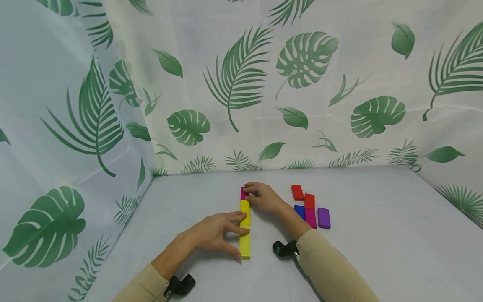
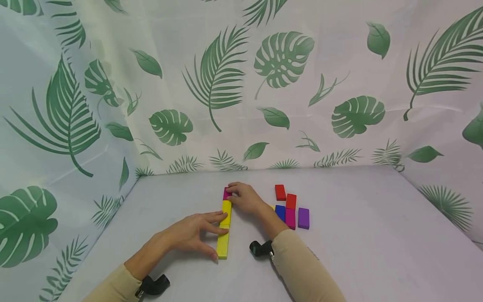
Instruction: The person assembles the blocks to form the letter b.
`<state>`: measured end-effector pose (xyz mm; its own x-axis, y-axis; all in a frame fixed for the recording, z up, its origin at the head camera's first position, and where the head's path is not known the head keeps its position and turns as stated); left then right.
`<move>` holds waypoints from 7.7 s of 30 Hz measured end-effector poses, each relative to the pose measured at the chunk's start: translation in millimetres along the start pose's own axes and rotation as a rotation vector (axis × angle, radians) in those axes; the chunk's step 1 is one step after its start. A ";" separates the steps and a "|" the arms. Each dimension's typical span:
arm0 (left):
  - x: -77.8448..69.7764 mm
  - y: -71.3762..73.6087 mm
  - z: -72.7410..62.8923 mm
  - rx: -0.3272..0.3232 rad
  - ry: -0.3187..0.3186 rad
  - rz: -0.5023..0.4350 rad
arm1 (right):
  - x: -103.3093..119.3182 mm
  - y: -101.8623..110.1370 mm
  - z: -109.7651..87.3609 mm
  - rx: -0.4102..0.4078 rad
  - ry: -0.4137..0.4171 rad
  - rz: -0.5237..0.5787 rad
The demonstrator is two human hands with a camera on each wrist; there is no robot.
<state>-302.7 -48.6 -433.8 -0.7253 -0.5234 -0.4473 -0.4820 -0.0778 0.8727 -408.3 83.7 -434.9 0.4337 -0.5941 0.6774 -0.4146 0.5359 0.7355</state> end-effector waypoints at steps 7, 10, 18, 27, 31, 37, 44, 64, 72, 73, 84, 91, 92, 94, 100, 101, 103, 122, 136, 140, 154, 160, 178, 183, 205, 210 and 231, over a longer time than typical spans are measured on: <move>-0.6 -0.2 0.3 0.004 -0.003 -0.005 | -2.0 1.4 0.2 -0.010 -0.021 0.019; -1.2 0.3 0.3 0.004 -0.006 -0.008 | -1.0 1.1 0.1 -0.010 -0.019 0.027; -1.1 0.3 0.4 0.011 0.001 -0.003 | -0.8 -0.3 -0.3 -0.015 -0.020 0.024; -1.3 0.8 0.7 0.018 0.008 -0.010 | -1.5 0.3 -1.7 -0.025 -0.036 0.021; -1.4 0.5 0.8 0.019 0.010 -0.018 | -1.5 4.5 -4.8 -0.040 -0.057 0.008; -1.5 1.3 1.1 0.016 0.021 -0.023 | 5.8 27.5 -14.7 -0.094 -0.045 -0.014; -1.1 1.3 1.7 0.018 0.019 -0.032 | 7.5 55.0 -33.4 -0.119 -0.024 -0.059; 0.4 0.0 0.9 0.019 0.032 -0.032 | -26.6 89.3 -57.1 -0.099 -0.163 0.016; 0.8 -1.3 1.6 0.021 0.028 -0.038 | -26.0 87.8 -60.8 0.038 -0.084 0.051; 0.6 -1.3 1.7 0.020 0.027 -0.035 | -24.4 87.4 -61.5 0.055 -0.072 0.048; 0.7 -1.2 1.5 0.021 0.032 -0.020 | -32.3 69.1 -78.4 0.339 -0.127 -0.004; 0.7 -0.9 0.2 0.017 0.037 -0.024 | -38.6 62.5 -83.6 0.429 -0.185 -0.010; 0.7 -0.9 0.2 0.016 0.037 -0.024 | -39.7 61.2 -84.1 0.440 -0.200 -0.005; 0.8 -0.9 0.2 0.016 0.039 -0.024 | -41.8 58.5 -84.8 0.456 -0.231 -0.001; -0.3 -0.1 0.5 0.014 0.031 -0.025 | -45.6 48.7 -85.1 0.501 -0.272 -0.052; -0.4 -0.1 0.6 0.014 0.029 -0.026 | -45.8 47.3 -84.9 0.506 -0.273 -0.059; -0.4 -0.1 0.7 0.013 0.027 -0.027 | -43.8 45.1 -85.1 0.514 -0.274 -0.068; 0.9 -1.3 1.0 0.016 0.031 -0.044 | -32.6 43.8 -76.6 0.454 -0.238 -0.128; 4.4 -3.7 2.6 0.026 0.047 -0.062 | -31.4 48.4 -64.9 0.301 -0.222 -0.146; 4.6 -3.7 3.2 0.029 0.043 -0.057 | -22.3 53.5 -58.4 0.205 -0.123 -0.170; -0.2 -0.3 1.8 0.005 0.011 -0.022 | 0.6 64.7 -45.7 -0.119 0.042 -0.153; 0.1 0.7 1.0 0.005 0.012 -0.025 | 6.9 60.9 -37.5 -0.140 0.066 -0.138; 1.5 0.2 1.4 0.006 0.011 -0.016 | 12.7 46.4 -21.1 -0.166 0.001 -0.062; 1.8 0.1 1.8 0.001 0.009 -0.011 | 13.3 43.3 -15.8 -0.183 0.011 -0.037; 1.8 -1.0 1.5 0.005 0.005 -0.002 | -1.8 38.9 6.5 -0.219 -0.060 -0.025; 2.2 0.4 1.4 0.005 0.009 -0.013 | -4.3 38.8 14.6 -0.201 -0.096 -0.043; -0.8 1.3 1.6 0.003 0.001 -0.003 | -8.8 37.4 36.9 -0.161 -0.175 -0.091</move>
<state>-303.6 -46.9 -432.6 -0.7232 -0.5240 -0.4499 -0.4857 -0.0774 0.8707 -457.2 86.9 -413.9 0.3127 -0.7317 0.6056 -0.2412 0.5556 0.7957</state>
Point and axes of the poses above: each hand's wrist, its own z-axis towards the middle knuckle, its own y-axis out of the back of the hand, x = y × z, the point moved 9 cm from there along z, towards the middle knuckle, and after that the axes turned 14 degrees about x, right-handed, at the moved point
